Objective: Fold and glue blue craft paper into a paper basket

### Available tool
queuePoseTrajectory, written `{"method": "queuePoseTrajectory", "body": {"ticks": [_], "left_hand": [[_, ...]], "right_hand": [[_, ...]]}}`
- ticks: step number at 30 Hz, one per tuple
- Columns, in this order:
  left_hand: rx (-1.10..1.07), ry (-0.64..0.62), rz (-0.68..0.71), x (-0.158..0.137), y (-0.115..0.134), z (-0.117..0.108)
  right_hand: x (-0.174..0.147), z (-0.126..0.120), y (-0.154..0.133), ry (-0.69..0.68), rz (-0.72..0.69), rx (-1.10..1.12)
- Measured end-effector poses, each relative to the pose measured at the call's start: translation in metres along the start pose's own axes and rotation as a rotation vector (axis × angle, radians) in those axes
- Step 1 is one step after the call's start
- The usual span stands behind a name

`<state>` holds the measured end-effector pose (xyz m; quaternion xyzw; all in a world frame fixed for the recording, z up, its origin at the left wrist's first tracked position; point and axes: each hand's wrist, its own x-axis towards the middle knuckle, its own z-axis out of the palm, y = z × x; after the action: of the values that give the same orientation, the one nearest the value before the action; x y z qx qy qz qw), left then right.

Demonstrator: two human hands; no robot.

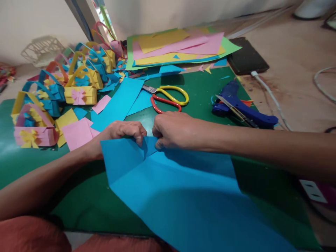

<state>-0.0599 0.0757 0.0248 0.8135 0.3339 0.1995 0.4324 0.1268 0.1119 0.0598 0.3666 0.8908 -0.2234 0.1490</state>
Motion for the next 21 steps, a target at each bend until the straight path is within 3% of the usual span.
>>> {"method": "queuePoseTrajectory", "body": {"ticks": [5,14,21], "left_hand": [[0.01,-0.055,0.013,0.001,-0.004,-0.005],[0.024,-0.045,0.056,-0.001,-0.001,-0.004],[-0.009,-0.036,0.01,0.005,0.003,0.001]], "right_hand": [[-0.001,-0.001,0.005,-0.019,-0.002,-0.003],[0.0,0.005,0.017,-0.009,0.004,-0.033],[0.0,0.001,0.017,-0.035,0.046,-0.046]]}}
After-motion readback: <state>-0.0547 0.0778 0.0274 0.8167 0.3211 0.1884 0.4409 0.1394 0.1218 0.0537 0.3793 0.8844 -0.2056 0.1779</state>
